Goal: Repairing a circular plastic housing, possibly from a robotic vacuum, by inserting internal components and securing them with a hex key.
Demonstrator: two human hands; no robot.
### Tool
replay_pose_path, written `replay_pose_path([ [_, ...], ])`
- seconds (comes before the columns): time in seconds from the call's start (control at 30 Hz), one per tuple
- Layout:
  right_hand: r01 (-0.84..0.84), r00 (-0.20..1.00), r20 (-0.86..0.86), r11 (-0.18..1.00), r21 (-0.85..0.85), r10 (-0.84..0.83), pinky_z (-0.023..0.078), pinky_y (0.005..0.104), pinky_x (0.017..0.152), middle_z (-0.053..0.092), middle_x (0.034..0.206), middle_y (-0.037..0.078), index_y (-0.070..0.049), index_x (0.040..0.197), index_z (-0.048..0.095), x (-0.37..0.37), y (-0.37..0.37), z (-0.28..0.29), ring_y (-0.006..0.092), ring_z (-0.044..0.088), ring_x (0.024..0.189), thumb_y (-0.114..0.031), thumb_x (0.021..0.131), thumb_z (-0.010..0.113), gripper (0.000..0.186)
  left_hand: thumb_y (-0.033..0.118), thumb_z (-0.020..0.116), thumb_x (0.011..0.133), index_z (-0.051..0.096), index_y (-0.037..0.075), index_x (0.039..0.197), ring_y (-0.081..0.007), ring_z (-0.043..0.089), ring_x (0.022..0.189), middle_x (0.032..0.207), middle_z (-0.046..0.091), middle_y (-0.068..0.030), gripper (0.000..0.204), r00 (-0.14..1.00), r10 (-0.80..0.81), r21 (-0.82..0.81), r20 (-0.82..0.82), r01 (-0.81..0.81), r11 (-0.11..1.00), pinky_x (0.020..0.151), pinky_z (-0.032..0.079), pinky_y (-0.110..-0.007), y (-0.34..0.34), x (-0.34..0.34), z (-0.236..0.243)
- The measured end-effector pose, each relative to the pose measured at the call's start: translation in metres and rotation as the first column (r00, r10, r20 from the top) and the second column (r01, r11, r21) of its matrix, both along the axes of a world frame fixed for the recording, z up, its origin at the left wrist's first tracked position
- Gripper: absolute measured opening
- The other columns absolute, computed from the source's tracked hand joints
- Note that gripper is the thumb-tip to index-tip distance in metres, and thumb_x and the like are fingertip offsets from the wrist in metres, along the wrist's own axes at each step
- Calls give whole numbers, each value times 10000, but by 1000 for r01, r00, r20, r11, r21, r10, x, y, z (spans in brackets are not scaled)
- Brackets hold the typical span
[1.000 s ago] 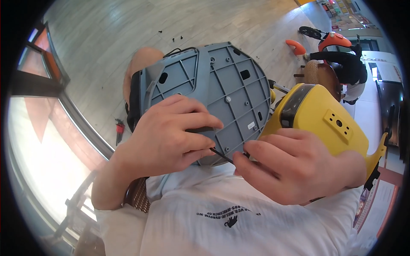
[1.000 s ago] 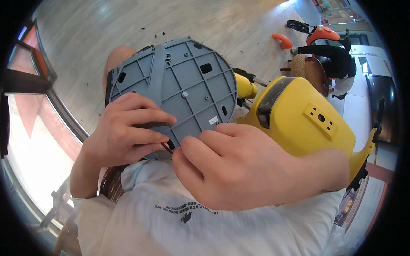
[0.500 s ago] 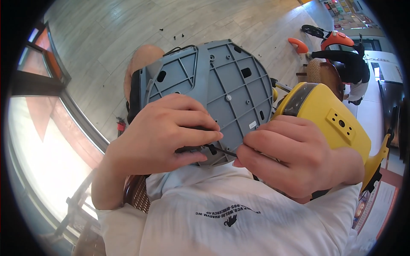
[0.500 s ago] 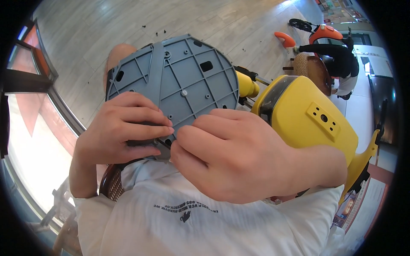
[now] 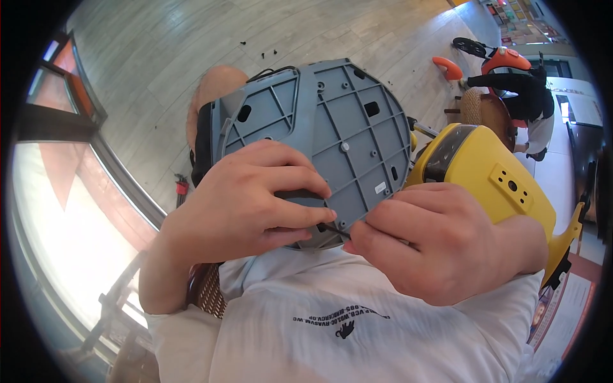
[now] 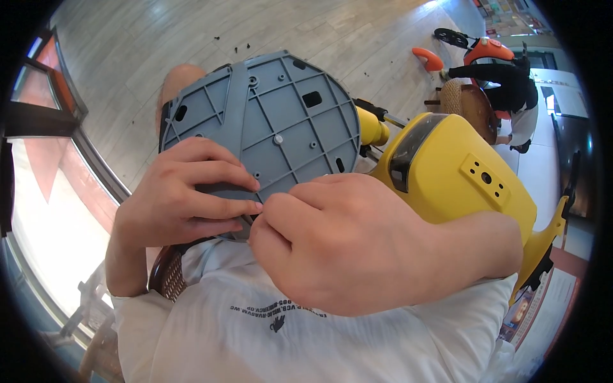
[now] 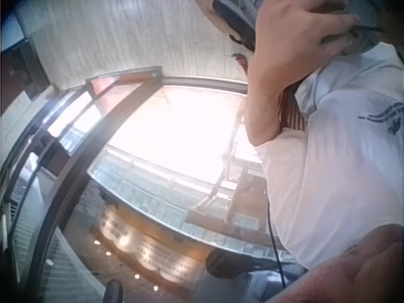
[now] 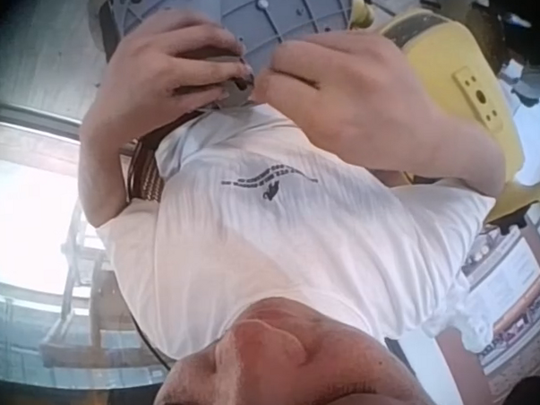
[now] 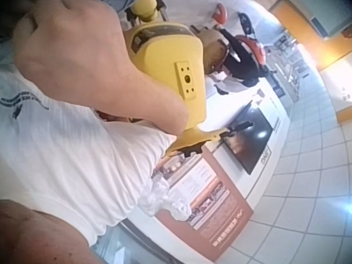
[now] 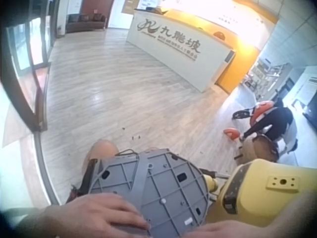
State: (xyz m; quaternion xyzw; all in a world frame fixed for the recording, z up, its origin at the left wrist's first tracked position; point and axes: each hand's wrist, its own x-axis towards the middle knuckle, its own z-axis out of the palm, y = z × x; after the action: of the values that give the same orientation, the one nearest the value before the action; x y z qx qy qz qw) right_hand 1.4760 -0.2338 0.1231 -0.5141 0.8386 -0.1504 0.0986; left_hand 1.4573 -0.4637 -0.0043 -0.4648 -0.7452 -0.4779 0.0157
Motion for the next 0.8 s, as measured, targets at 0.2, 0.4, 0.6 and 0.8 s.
replay_pose_path([
  [0.2,-45,997,-55,999,30,47,470,290,471,565,733,72,40,811,678,-1,-12,5,166,570,552,-91,694,798,213,175,872,587,819,168,925,-234,670,984,1047,748,11,342,1000,-6,28,-24,6,1000,812,547,-357,1,-1,0],
  [0.4,-298,954,9,938,179,301,434,273,509,571,741,89,81,787,669,-13,-17,8,171,537,604,-91,582,712,271,145,845,602,787,139,874,-242,682,980,1020,745,-7,279,999,-24,60,-23,25,998,827,545,-393,1,7,-9],
  [0.6,-624,729,-18,675,394,684,452,271,552,575,755,85,105,826,682,-20,-20,19,173,558,634,-158,531,661,397,147,836,601,771,130,852,-225,689,971,997,743,-2,260,996,-25,68,-84,30,997,827,547,-391,5,10,-9],
  [0.8,-303,929,-169,938,168,330,432,336,523,527,619,43,-44,606,597,-9,-7,6,217,572,574,-234,765,722,277,140,836,642,740,108,808,-217,684,979,992,738,4,195,993,43,9,-114,-42,999,834,548,-382,4,15,0],
])
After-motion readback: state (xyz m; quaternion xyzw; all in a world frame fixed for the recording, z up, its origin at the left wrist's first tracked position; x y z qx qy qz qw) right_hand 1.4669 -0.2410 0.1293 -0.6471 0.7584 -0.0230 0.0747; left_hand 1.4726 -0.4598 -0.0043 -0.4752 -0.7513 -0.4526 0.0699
